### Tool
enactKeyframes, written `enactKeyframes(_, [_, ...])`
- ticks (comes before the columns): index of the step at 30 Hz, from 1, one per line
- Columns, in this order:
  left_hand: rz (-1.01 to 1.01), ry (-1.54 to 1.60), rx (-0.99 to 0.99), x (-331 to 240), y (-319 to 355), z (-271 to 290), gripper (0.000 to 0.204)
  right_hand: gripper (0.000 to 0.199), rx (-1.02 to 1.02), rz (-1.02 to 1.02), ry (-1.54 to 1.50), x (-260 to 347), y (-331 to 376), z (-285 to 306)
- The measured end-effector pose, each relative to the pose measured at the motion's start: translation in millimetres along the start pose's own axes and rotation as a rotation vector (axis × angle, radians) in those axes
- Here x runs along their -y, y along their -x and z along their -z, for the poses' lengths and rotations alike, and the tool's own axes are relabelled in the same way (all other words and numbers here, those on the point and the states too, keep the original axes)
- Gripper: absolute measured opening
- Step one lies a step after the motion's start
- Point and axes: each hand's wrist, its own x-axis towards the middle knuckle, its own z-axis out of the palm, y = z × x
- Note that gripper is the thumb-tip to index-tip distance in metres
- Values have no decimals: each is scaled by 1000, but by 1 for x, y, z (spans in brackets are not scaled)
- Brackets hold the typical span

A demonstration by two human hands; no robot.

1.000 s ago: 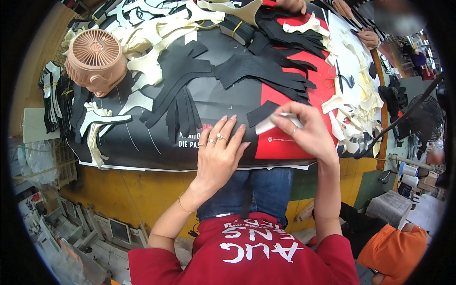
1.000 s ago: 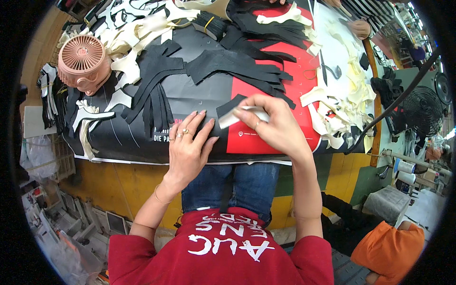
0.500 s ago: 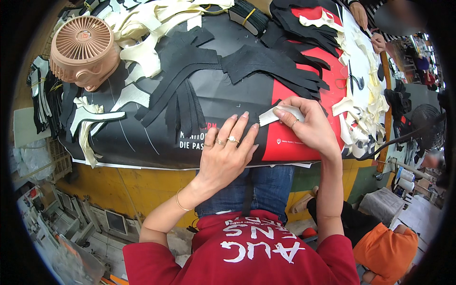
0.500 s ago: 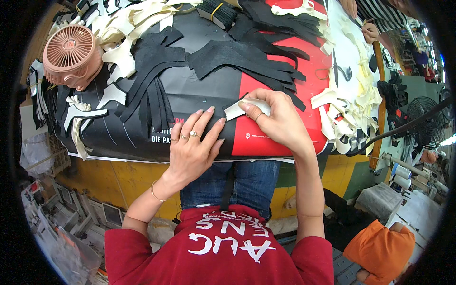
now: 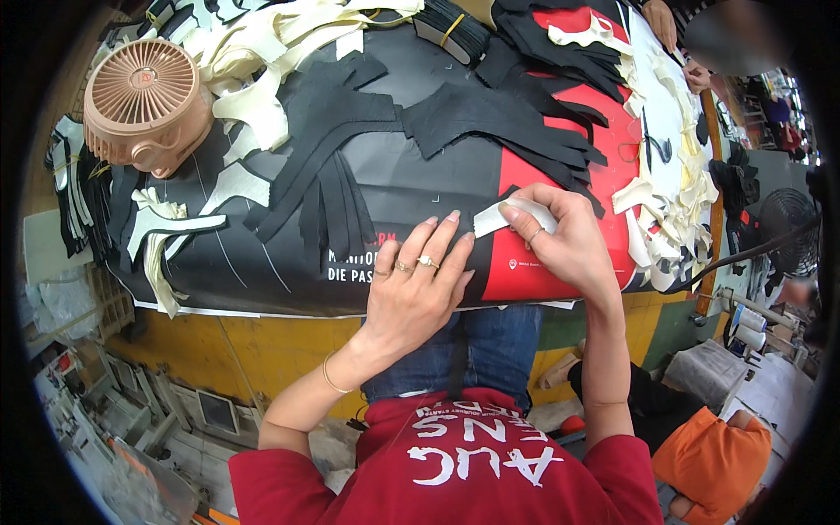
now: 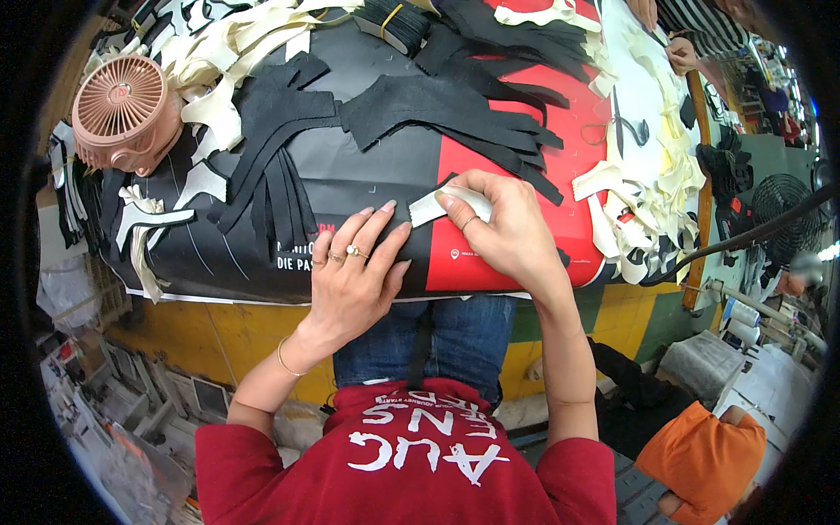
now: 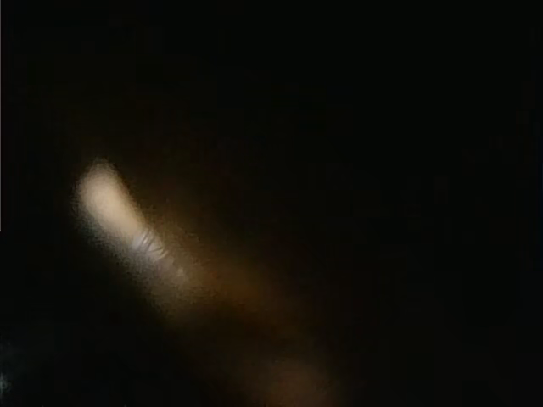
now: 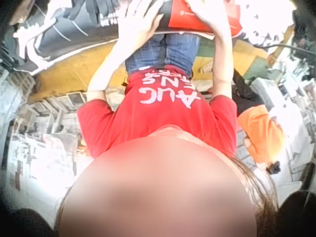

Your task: The person repeatedly applies short strips of white adhesive tape to the edges of black and white fabric pieces laid on a table. They smooth each strip with their fingers, occasionally repositioning fabric pieces and picking up new tape strips from the table.

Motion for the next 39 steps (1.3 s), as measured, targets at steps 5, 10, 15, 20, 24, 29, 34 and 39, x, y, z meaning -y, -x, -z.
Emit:
enactKeyframes(5, [8,63,48,1,-7,4,51,24,-32,33,25,0,0,-3])
enactKeyframes(10, [-21,11,66,-1,-11,3,54,25,-44,32,35,1,1,-2])
enactKeyframes(15, [-28,-26,75,-2,-10,2,53,25,-73,59,65,0,2,-5])
enactKeyframes(20, [-39,-64,70,-3,-11,2,52,25,-267,144,53,-3,9,-11])
enactKeyframes(24, [-53,-76,61,-2,-11,1,52,21,-278,8,-37,-9,8,-6])
enactKeyframes(29, [-65,-96,62,-1,-10,0,51,18,-300,40,3,-12,6,-8])
enactKeyframes(34, [-114,-147,32,1,-12,0,51,18,-315,74,9,-13,6,-10])
enactKeyframes(39, [-125,-140,39,0,-16,4,51,17,-344,138,59,-16,7,-12])
